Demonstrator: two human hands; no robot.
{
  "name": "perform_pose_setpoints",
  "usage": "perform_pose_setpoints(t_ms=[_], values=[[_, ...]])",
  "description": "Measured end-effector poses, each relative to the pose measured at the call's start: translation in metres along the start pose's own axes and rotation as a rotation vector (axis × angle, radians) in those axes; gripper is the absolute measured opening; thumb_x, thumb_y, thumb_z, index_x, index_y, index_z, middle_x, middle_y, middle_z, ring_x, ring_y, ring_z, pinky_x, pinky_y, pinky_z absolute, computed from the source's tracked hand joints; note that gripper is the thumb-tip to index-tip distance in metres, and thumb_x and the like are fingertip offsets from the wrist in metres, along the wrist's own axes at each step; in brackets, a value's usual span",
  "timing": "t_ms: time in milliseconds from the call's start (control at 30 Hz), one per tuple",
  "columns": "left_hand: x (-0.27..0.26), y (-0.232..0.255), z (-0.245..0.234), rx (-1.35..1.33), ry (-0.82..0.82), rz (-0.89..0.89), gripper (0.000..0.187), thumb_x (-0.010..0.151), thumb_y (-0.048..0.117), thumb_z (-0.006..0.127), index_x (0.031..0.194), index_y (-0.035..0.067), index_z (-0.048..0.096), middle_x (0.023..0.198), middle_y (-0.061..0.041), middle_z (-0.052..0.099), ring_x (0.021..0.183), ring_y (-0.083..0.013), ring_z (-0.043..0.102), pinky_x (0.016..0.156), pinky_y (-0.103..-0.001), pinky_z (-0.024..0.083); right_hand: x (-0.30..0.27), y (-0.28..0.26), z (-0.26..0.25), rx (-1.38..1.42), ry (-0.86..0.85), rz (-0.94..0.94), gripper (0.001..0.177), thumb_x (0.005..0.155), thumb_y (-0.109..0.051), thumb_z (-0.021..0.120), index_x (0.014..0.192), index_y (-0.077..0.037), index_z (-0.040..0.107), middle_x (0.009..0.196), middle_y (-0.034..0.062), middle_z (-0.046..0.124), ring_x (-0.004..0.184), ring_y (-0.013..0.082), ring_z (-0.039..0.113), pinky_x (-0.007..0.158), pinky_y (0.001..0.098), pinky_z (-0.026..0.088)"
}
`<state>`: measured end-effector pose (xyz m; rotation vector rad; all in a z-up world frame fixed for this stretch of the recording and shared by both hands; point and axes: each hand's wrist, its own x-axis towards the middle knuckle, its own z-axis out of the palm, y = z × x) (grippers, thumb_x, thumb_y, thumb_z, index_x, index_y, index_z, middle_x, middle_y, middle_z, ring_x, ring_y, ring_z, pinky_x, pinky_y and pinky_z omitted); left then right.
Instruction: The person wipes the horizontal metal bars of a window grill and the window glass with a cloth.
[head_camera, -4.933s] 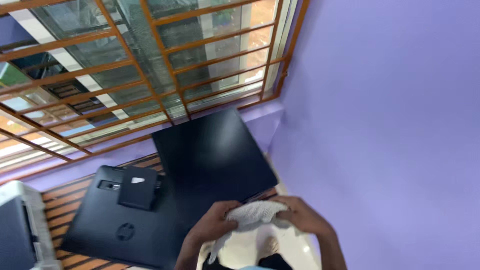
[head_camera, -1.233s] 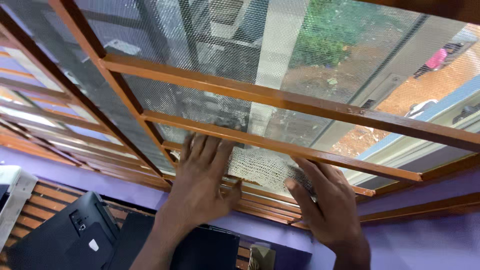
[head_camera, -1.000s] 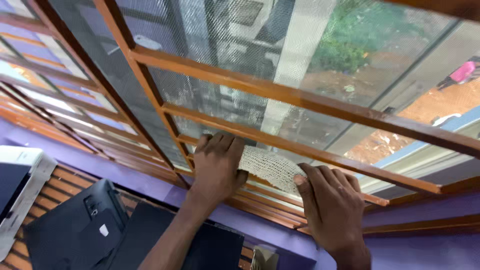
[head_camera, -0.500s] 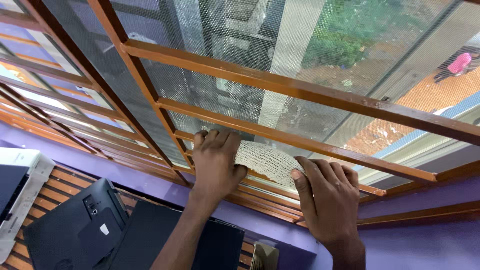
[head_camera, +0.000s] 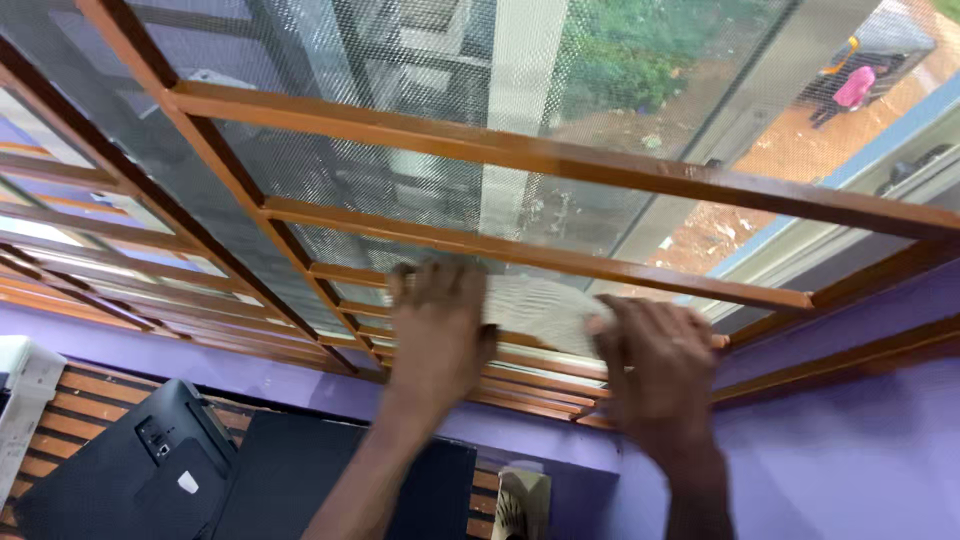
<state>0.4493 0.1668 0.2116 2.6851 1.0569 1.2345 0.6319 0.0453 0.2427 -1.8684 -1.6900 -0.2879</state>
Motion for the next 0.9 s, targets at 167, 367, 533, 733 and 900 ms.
perform_pose_setpoints(t_ms=[167,367,533,733,900], values=[[0.001,0.037,0.018,-0.074,-0.081,0.039,0.052,0.06,0.011,0.081,0.107,0.001,0.061,0.101,-0.018,0.063,0.1,-0.0362,0.06,0.096,-0.057,0.04,-0.01,0.01,-0.009,-0.028,0.054,0.012,0.028,0.106,-0.022,0.048,0.108,-0.002,0.067,0.097,0.0119,0.069,0.094,0.0334,0.063,0.098,0.0463,0.04],[-0.009,0.013,0.02,-0.151,-0.08,-0.01,0.051,0.058,0.015,0.085,0.101,0.004,0.061,0.097,-0.016,0.064,0.098,-0.0354,0.061,0.092,-0.055,0.042,-0.005,0.003,0.02,-0.218,0.035,0.041,0.025,0.104,-0.022,0.05,0.093,-0.005,0.065,0.088,0.0132,0.065,0.086,0.0322,0.062,0.096,0.0495,0.041],[-0.015,-0.062,-0.015,0.03,-0.011,-0.057,0.054,0.054,0.021,0.09,0.098,0.004,0.063,0.096,-0.017,0.066,0.097,-0.0373,0.061,0.09,-0.054,0.041,0.014,-0.047,0.059,-0.13,0.143,-0.138,0.025,0.101,-0.027,0.055,0.099,-0.005,0.068,0.088,0.0123,0.066,0.088,0.0322,0.063,0.089,0.0511,0.042],[-0.022,-0.073,-0.017,0.05,0.095,-0.09,0.042,0.055,0.009,0.08,0.094,0.005,0.063,0.094,-0.014,0.065,0.097,-0.0358,0.06,0.093,-0.049,0.041,0.023,-0.071,0.065,-0.15,0.131,-0.175,0.027,0.099,-0.028,0.057,0.101,-0.004,0.068,0.089,0.0126,0.066,0.086,0.0328,0.061,0.087,0.0516,0.042],[-0.027,-0.074,-0.01,0.035,0.137,-0.104,0.042,0.053,0.008,0.077,0.092,0.005,0.063,0.094,-0.015,0.063,0.097,-0.0372,0.059,0.093,-0.05,0.041,0.017,-0.069,0.074,-0.138,0.163,-0.191,0.025,0.099,-0.027,0.059,0.102,-0.005,0.069,0.09,0.0123,0.065,0.086,0.0326,0.06,0.089,0.0508,0.041]])
